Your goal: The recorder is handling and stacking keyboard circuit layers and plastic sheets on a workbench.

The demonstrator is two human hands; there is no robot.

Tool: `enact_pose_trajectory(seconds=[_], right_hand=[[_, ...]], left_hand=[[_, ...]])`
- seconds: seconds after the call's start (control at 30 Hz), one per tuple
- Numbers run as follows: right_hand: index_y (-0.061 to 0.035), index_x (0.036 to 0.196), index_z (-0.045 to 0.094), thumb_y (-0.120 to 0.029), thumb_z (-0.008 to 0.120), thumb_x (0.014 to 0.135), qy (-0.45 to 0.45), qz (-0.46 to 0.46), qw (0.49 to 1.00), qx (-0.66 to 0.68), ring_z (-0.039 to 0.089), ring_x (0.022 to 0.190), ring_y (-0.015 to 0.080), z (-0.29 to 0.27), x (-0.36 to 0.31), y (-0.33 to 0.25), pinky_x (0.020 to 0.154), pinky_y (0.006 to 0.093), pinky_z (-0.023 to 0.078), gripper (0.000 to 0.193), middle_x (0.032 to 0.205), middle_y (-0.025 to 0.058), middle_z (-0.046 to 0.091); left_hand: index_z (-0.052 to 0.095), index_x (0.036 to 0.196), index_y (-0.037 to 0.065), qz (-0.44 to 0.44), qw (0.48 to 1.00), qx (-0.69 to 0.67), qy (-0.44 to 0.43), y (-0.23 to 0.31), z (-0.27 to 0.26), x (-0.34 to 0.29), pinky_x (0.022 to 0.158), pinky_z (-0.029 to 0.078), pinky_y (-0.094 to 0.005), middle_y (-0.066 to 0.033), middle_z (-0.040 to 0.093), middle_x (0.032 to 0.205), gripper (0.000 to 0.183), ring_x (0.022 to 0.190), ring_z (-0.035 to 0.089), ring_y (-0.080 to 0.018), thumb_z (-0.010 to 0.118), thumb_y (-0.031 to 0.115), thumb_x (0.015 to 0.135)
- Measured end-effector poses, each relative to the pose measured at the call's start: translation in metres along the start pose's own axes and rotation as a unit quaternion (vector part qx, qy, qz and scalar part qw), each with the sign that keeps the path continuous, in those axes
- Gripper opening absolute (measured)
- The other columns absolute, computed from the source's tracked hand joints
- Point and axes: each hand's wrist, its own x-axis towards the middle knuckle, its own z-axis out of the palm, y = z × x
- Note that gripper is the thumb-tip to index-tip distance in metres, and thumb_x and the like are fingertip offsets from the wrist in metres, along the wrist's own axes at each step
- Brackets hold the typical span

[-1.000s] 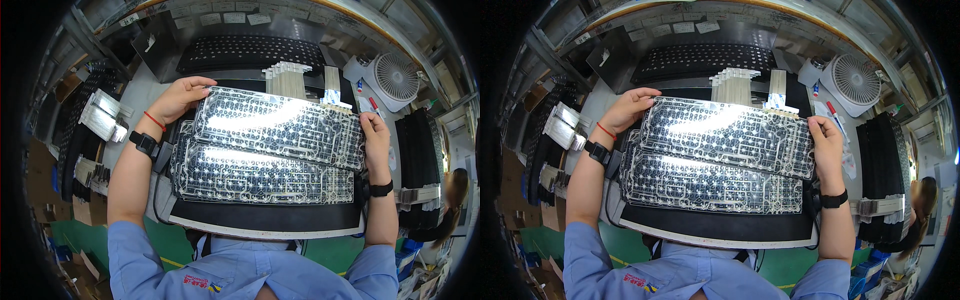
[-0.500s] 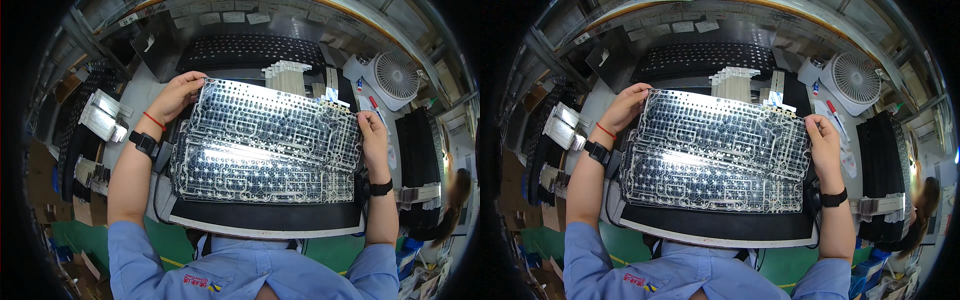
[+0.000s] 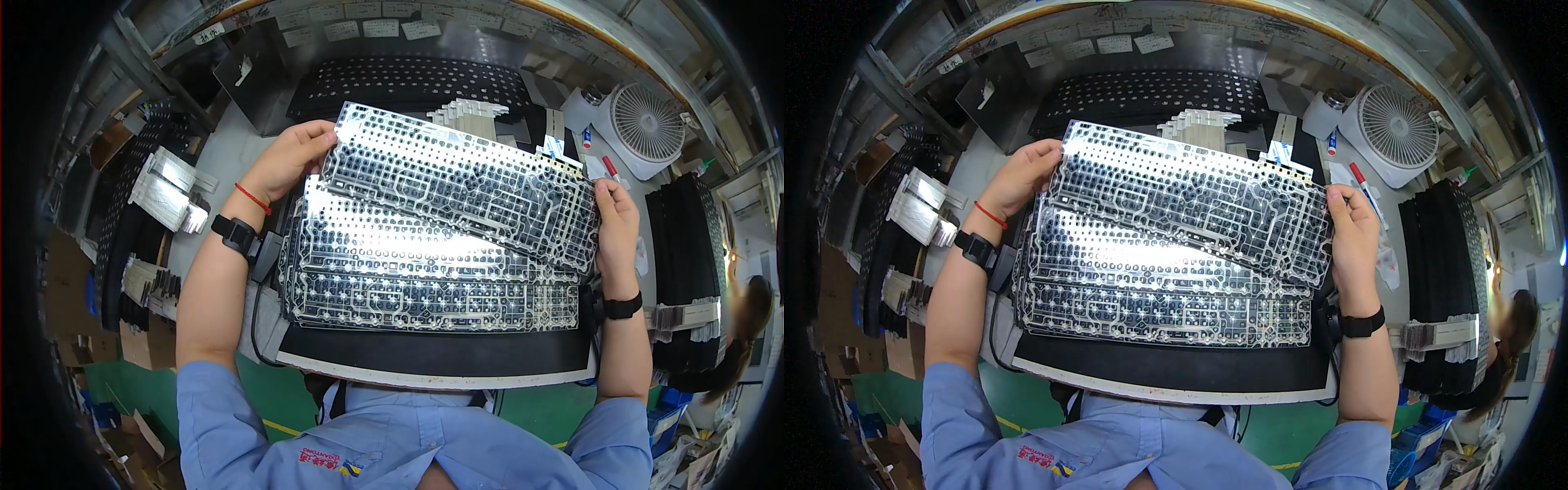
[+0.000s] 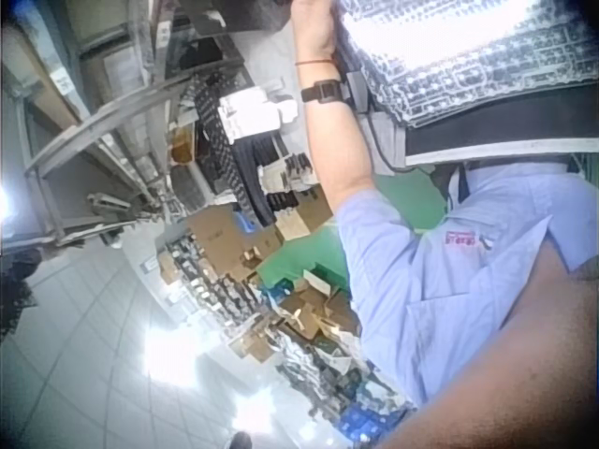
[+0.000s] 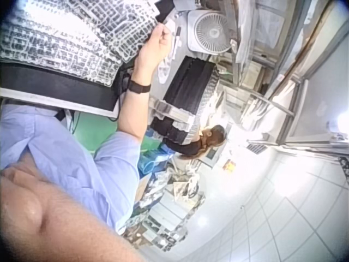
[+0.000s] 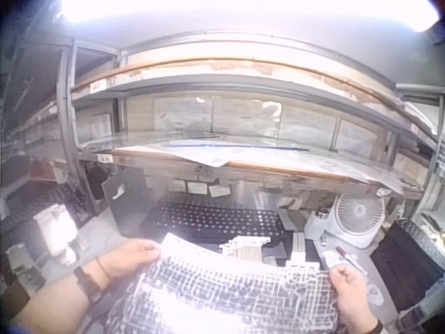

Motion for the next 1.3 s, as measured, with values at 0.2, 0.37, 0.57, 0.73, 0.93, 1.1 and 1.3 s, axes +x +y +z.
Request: enact_pose_trajectory(seconds=[0.2, 0.37, 0.57, 0.73, 0.93, 1.1, 1.3], right_hand=[[0.0017, 0.103, 0.060, -0.014, 0.052, 0.096, 0.003, -0.008, 0.998, 0.058, 0.057, 0.082, 0.0075, 0.007, 0.001, -0.004, 0.076, 0.0204, 0.043, 0.019, 0.093, 0.0027, 0.064], [0.0010, 0.102, 0.061, -0.014, 0.054, 0.095, -0.033, -0.001, 0.999, 0.027, 0.054, 0.076, 0.0055, 0.005, -0.001, -0.002, 0.071, 0.0188, 0.042, 0.018, 0.088, 0.0012, 0.063], [-0.0002, 0.100, 0.061, -0.016, 0.056, 0.094, -0.017, -0.023, 1.000, -0.001, 0.050, 0.069, 0.0043, -0.006, 0.001, 0.003, 0.066, 0.0178, 0.040, 0.017, 0.080, -0.0009, 0.060], [-0.0003, 0.101, 0.061, -0.016, 0.056, 0.095, 0.059, -0.068, 0.996, 0.028, 0.051, 0.070, 0.0048, 0.005, -0.001, -0.004, 0.067, 0.0177, 0.039, 0.018, 0.077, -0.0022, 0.059], [0.0011, 0.110, 0.058, -0.006, 0.059, 0.090, -0.011, -0.056, 0.998, 0.007, 0.053, 0.076, 0.0043, 0.001, -0.002, -0.003, 0.068, 0.0184, 0.040, 0.021, 0.089, -0.0002, 0.061], [0.0009, 0.118, 0.056, -0.003, 0.060, 0.089, 0.003, -0.035, 0.999, -0.034, 0.051, 0.077, 0.0018, 0.004, -0.004, -0.006, 0.065, 0.0166, 0.039, 0.030, 0.090, -0.0033, 0.058], [0.0002, 0.119, 0.056, -0.003, 0.061, 0.089, 0.012, -0.061, 0.998, -0.013, 0.052, 0.076, 0.0017, 0.003, -0.003, -0.005, 0.064, 0.0162, 0.039, 0.031, 0.090, -0.0042, 0.057]], left_hand=[[0.061, 0.104, 0.006, 0.056, 0.995, -0.029, 0.072, -0.010, -0.008, 0.008, 0.055, 0.034, -0.0151, 0.0071, 0.060, 0.080, 0.019, 0.061, 0.045, 0.0010, 0.058, 0.021, 0.093], [0.061, 0.104, 0.007, 0.039, 0.995, -0.022, 0.089, -0.006, -0.009, 0.006, 0.054, 0.034, -0.0153, 0.0081, 0.058, 0.080, 0.019, 0.064, 0.046, 0.0010, 0.057, 0.023, 0.094], [0.061, 0.102, 0.011, 0.054, 0.995, -0.043, 0.078, -0.006, -0.010, 0.005, 0.063, 0.038, -0.0171, 0.0080, 0.059, 0.087, 0.014, 0.072, 0.049, -0.0002, 0.057, 0.021, 0.094], [0.062, 0.104, 0.012, 0.114, 0.986, -0.075, 0.098, -0.013, -0.015, 0.008, 0.073, 0.043, -0.0198, 0.0053, 0.061, 0.097, 0.012, 0.087, 0.053, -0.0036, 0.058, 0.012, 0.093], [0.058, 0.115, 0.006, 0.085, 0.993, -0.030, 0.076, -0.009, -0.016, 0.006, 0.089, 0.045, -0.0296, -0.0015, 0.060, 0.109, 0.022, 0.099, 0.056, -0.0120, 0.049, 0.006, 0.094], [0.053, 0.123, 0.005, 0.082, 0.991, -0.082, 0.070, -0.002, -0.006, 0.004, 0.086, 0.045, -0.0271, -0.0025, 0.060, 0.111, 0.029, 0.098, 0.056, -0.0103, 0.046, 0.013, 0.096], [0.055, 0.116, 0.007, 0.024, 0.998, 0.002, 0.054, -0.004, -0.004, 0.005, 0.074, 0.044, -0.0220, 0.0015, 0.061, 0.095, 0.026, 0.080, 0.054, -0.0051, 0.047, 0.024, 0.098]])
